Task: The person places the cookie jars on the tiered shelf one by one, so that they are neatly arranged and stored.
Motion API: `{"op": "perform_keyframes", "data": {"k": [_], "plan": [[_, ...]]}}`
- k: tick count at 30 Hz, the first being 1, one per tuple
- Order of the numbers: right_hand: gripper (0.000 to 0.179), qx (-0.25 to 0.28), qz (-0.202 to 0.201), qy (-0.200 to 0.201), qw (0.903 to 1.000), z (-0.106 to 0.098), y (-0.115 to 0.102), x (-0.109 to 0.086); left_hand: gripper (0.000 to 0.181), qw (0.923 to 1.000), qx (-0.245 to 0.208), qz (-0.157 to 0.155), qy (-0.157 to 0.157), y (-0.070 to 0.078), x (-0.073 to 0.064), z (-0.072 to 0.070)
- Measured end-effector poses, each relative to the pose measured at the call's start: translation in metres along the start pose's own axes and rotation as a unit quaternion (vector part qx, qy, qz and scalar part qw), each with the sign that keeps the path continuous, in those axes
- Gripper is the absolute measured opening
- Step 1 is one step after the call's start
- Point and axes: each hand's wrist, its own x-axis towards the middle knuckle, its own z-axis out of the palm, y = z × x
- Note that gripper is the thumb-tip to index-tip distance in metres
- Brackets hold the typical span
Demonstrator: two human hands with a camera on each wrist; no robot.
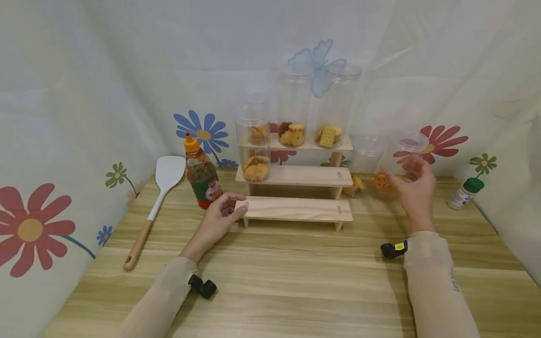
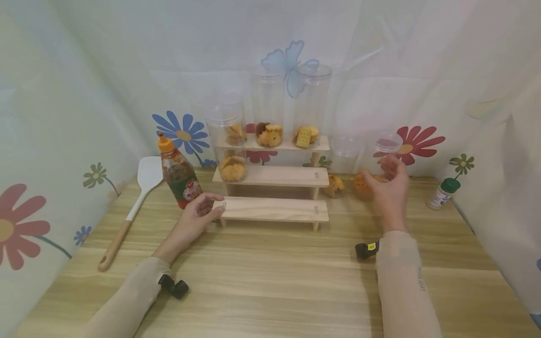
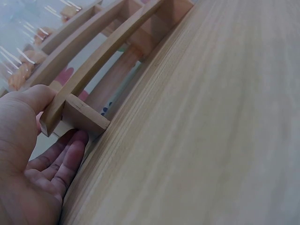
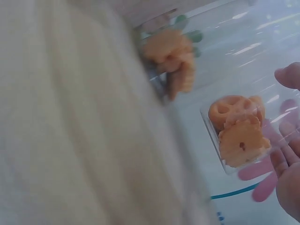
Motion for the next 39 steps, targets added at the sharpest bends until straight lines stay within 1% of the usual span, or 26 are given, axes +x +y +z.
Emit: {"op": "perform_keyframes", "data": {"k": [4, 11, 17, 21, 28, 32, 35, 39], "plan": [[0.067, -0.008, -0.008, 0.016, 0.9998, -0.008, -0.019, -0.001, 0.034, 1.0000, 0.001, -0.002, 0.001, 0.001, 0.000, 0.000], [0.072, -0.034, -0.013, 0.036, 0.9987, -0.018, -0.060, -0.009, 0.033, 1.0000, -0.001, -0.003, 0.002, 0.001, -0.001, 0.000], [0.061, -0.018, -0.058, 0.054, 0.9967, -0.019, -0.085, -0.017, 0.034, 1.0000, -0.001, -0.004, 0.000, 0.000, -0.002, 0.000], [0.059, -0.009, -0.075, 0.051, 0.9958, -0.019, -0.098, -0.023, 0.034, 1.0000, 0.002, -0.003, 0.002, 0.000, -0.001, 0.000], [0.066, 0.007, -0.094, 0.041, 0.9947, -0.015, -0.117, -0.028, 0.033, 1.0000, 0.002, 0.001, 0.004, 0.001, 0.000, 0.000], [0.065, 0.019, -0.115, 0.025, 0.9928, -0.010, -0.123, -0.031, 0.034, 1.0000, 0.002, 0.003, 0.004, 0.002, -0.001, 0.000], [0.064, 0.046, -0.134, 0.011, 0.9899, -0.005, -0.124, -0.034, 0.034, 1.0000, 0.004, 0.000, 0.005, 0.001, 0.000, 0.000], [0.063, 0.060, -0.142, -0.009, 0.9881, 0.006, -0.126, -0.040, 0.033, 1.0000, 0.006, -0.005, 0.004, 0.001, -0.001, 0.001]]}}
